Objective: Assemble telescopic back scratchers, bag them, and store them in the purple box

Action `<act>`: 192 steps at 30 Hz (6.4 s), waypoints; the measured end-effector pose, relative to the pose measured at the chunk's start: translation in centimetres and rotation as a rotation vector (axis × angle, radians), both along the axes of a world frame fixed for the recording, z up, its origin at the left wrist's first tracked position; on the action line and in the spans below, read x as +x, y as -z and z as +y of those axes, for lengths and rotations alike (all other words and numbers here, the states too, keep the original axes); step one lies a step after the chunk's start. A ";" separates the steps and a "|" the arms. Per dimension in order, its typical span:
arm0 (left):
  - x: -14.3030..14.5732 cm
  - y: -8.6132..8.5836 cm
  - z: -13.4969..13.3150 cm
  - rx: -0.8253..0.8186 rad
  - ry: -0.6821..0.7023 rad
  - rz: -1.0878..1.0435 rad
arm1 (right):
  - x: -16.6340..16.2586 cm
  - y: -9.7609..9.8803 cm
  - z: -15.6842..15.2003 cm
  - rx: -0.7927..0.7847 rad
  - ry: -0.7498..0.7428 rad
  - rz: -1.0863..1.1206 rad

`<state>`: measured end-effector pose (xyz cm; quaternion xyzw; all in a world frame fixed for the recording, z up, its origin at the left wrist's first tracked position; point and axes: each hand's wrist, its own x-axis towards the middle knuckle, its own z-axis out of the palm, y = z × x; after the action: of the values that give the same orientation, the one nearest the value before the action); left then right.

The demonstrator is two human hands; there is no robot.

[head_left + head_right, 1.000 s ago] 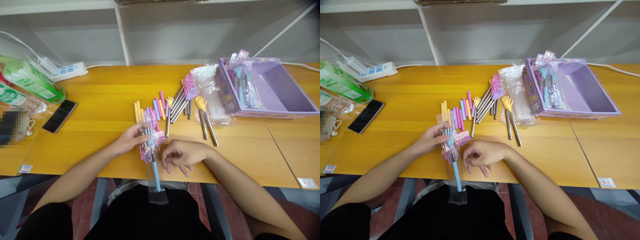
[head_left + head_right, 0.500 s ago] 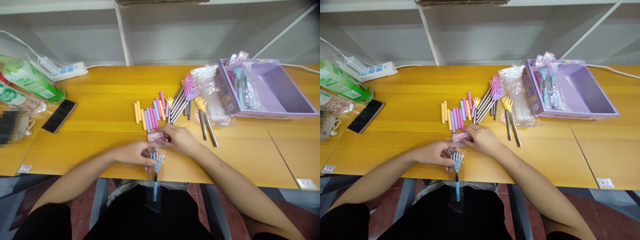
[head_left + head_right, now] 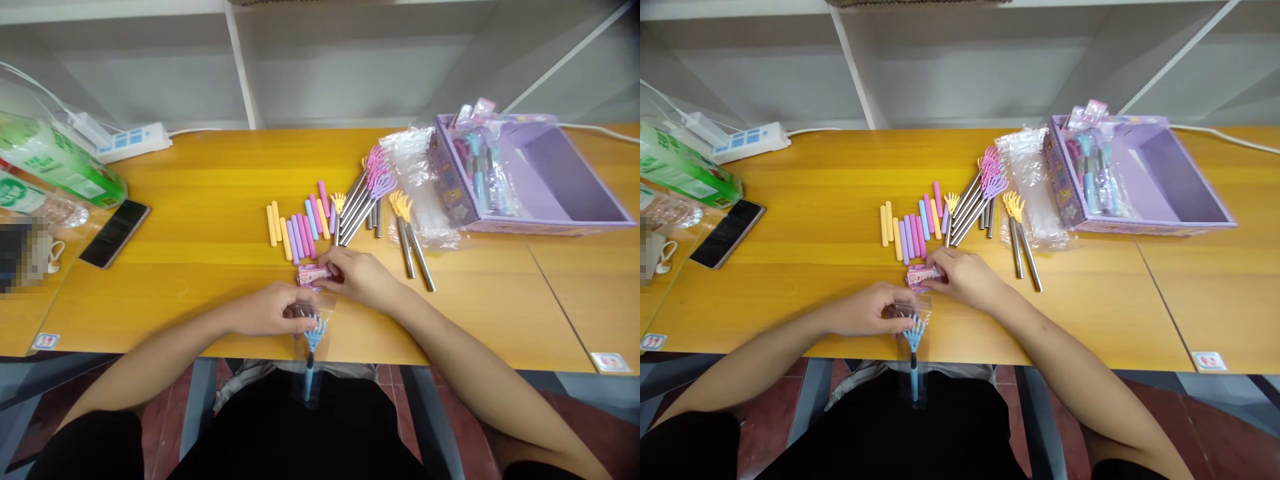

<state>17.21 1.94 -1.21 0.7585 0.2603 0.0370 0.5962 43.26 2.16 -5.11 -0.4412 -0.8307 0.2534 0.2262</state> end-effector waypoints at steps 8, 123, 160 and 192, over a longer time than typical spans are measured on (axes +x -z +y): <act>0.1 0.9 -0.3 -0.038 -0.244 -0.171 | 0.4 -0.6 0.4 -0.105 -0.002 0.164; -0.3 0.7 0.6 0.272 -0.264 -0.211 | -0.1 -2.4 -0.5 -0.237 -0.080 0.477; 0.0 0.4 0.7 0.296 -0.157 -0.148 | 0.3 -2.3 -0.6 -0.205 -0.310 0.465; 0.1 0.8 0.3 -0.322 -0.187 -0.179 | -0.4 -2.0 -1.0 -0.301 -0.363 0.411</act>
<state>17.28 2.27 -2.02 0.6197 0.2779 0.1175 0.7246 42.84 1.12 -3.09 -0.2538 -0.7859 0.4935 0.2727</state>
